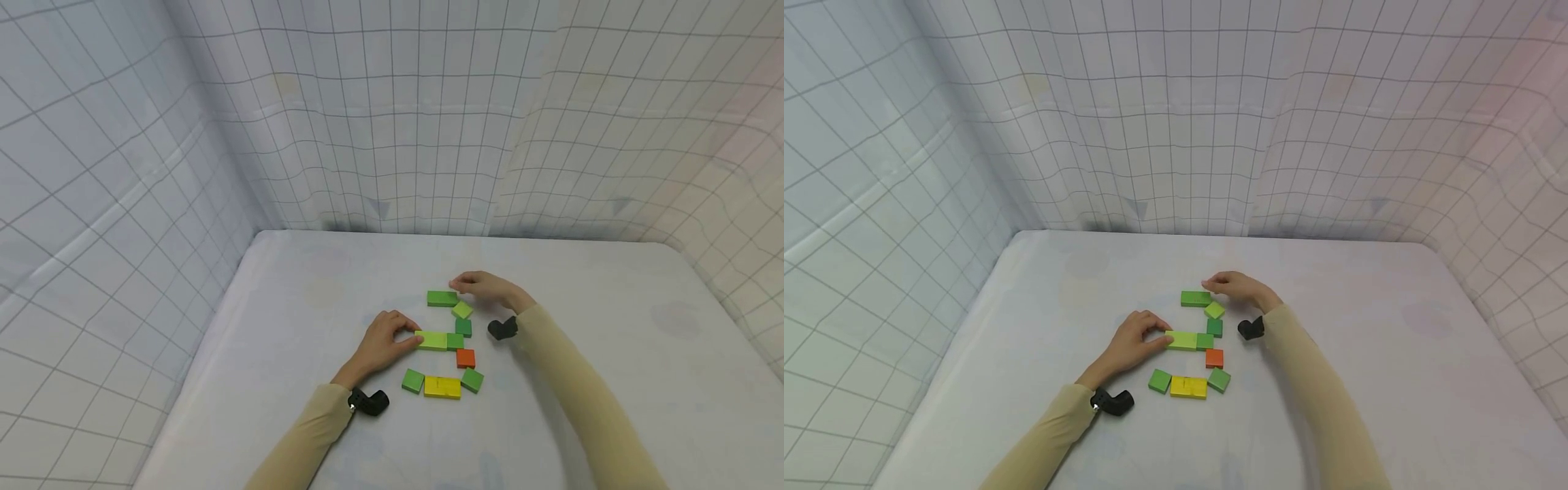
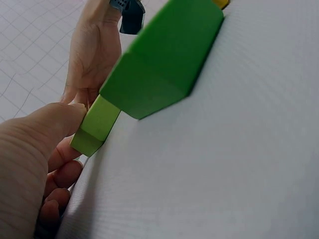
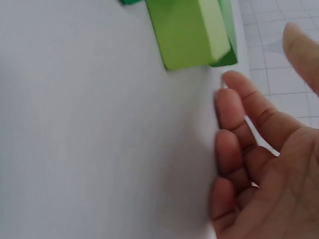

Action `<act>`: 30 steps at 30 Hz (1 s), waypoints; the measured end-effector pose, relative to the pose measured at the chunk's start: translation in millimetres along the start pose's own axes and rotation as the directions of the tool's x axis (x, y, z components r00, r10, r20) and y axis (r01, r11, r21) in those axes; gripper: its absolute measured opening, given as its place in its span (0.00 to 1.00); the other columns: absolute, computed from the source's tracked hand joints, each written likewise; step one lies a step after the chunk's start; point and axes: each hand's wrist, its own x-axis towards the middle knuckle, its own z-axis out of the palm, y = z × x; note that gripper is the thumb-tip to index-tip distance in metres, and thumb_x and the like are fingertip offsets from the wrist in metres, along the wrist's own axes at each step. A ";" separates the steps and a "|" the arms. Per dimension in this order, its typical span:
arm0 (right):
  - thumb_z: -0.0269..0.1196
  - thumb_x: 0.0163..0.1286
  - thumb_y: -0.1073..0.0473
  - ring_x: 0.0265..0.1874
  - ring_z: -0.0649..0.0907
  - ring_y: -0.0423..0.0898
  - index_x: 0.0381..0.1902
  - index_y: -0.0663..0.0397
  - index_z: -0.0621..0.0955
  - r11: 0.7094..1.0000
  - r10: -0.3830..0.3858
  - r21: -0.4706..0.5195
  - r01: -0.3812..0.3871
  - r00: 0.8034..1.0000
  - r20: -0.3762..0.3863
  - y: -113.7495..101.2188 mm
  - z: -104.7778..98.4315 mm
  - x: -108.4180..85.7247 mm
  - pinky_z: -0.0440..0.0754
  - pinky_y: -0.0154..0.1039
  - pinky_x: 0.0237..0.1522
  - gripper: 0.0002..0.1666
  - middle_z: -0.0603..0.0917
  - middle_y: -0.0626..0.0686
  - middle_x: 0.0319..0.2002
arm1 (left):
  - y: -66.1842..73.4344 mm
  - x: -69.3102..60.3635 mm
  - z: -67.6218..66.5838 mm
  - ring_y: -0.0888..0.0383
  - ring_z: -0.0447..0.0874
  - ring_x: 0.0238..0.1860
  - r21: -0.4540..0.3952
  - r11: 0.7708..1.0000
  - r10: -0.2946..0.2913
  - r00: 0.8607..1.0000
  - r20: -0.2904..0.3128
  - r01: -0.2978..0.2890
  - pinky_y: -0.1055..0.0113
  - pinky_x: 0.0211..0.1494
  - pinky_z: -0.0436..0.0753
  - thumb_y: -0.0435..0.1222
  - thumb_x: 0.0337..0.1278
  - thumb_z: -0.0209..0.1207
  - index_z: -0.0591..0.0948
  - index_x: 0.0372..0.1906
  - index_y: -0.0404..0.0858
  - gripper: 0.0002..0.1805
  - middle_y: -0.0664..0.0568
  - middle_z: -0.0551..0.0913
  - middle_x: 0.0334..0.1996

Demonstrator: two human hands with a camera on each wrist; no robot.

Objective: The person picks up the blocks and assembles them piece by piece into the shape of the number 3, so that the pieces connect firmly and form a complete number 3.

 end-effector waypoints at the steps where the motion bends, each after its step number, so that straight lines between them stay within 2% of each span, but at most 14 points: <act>1: 0.54 0.68 0.35 0.56 0.69 0.53 0.60 0.51 0.74 1.000 0.012 -0.007 -0.012 1.000 0.007 1.2 -2.1 -4.1 0.62 0.55 0.60 0.33 0.73 0.55 0.58 | 0.1 0.0 0.5 0.62 0.65 0.33 -0.001 1.000 0.000 1.000 0.003 0.000 0.65 0.39 0.66 0.48 0.58 0.63 0.84 0.41 0.48 0.11 0.63 0.76 0.35; 6: 0.55 0.69 0.38 0.53 0.72 0.54 0.57 0.53 0.76 0.993 0.060 -0.106 -0.057 0.998 0.021 9.9 -14.1 -33.8 0.66 0.54 0.55 0.30 0.74 0.57 0.55 | -1.4 -1.2 2.6 0.62 0.65 0.34 0.005 1.000 0.001 1.000 0.012 -0.001 0.66 0.39 0.66 0.49 0.59 0.61 0.83 0.42 0.48 0.12 0.63 0.76 0.36; 10: 0.58 0.67 0.40 0.48 0.72 0.54 0.50 0.54 0.78 0.983 0.077 -0.165 -0.076 0.997 -0.004 21.1 -25.2 -58.0 0.69 0.52 0.50 0.26 0.76 0.57 0.51 | -4.1 -2.8 2.3 0.62 0.66 0.34 0.012 1.000 -0.005 1.000 -0.013 0.006 0.65 0.39 0.66 0.48 0.58 0.62 0.84 0.41 0.48 0.11 0.63 0.77 0.36; 15: 0.65 0.62 0.43 0.37 0.72 0.50 0.43 0.54 0.78 0.991 0.056 -0.120 -0.054 0.998 0.010 44.5 -35.8 -91.0 0.68 0.45 0.40 0.22 0.75 0.53 0.35 | -5.8 -2.6 2.7 0.62 0.66 0.35 0.005 1.000 0.000 1.000 -0.013 0.000 0.65 0.40 0.67 0.49 0.58 0.62 0.84 0.41 0.48 0.12 0.63 0.77 0.37; 17: 0.66 0.62 0.45 0.34 0.71 0.47 0.43 0.55 0.77 0.996 0.026 -0.093 -0.020 0.998 0.062 55.7 -37.1 -105.1 0.67 0.41 0.37 0.21 0.73 0.51 0.31 | -5.4 -2.5 3.0 0.62 0.66 0.35 0.005 1.000 0.001 1.000 -0.005 -0.001 0.65 0.40 0.67 0.50 0.58 0.62 0.84 0.41 0.48 0.13 0.62 0.77 0.37; 21: 0.69 0.60 0.52 0.30 0.70 0.45 0.47 0.57 0.75 0.998 -0.051 -0.018 0.054 0.986 0.158 72.4 -36.5 -128.3 0.67 0.37 0.35 0.23 0.70 0.50 0.29 | -4.0 -2.3 3.5 0.62 0.66 0.35 0.008 1.000 -0.006 1.000 0.001 0.006 0.65 0.39 0.66 0.49 0.57 0.62 0.84 0.41 0.48 0.12 0.63 0.77 0.36; 25: 0.70 0.58 0.55 0.27 0.70 0.43 0.47 0.59 0.74 0.995 -0.105 0.012 0.104 0.984 0.146 78.0 -32.9 -140.1 0.68 0.35 0.34 0.24 0.71 0.51 0.28 | -3.9 -0.8 4.3 0.63 0.66 0.34 0.009 1.000 -0.005 1.000 -0.002 0.005 0.65 0.39 0.66 0.49 0.57 0.63 0.84 0.41 0.48 0.12 0.64 0.76 0.36; 30: 0.70 0.57 0.58 0.24 0.69 0.42 0.40 0.60 0.76 0.993 -0.115 0.018 0.114 0.991 0.063 75.1 -26.9 -135.9 0.65 0.35 0.29 0.17 0.72 0.50 0.24 | -3.5 0.5 3.7 0.63 0.65 0.34 0.008 1.000 0.008 1.000 -0.015 -0.007 0.65 0.39 0.66 0.48 0.57 0.63 0.84 0.41 0.48 0.11 0.64 0.76 0.36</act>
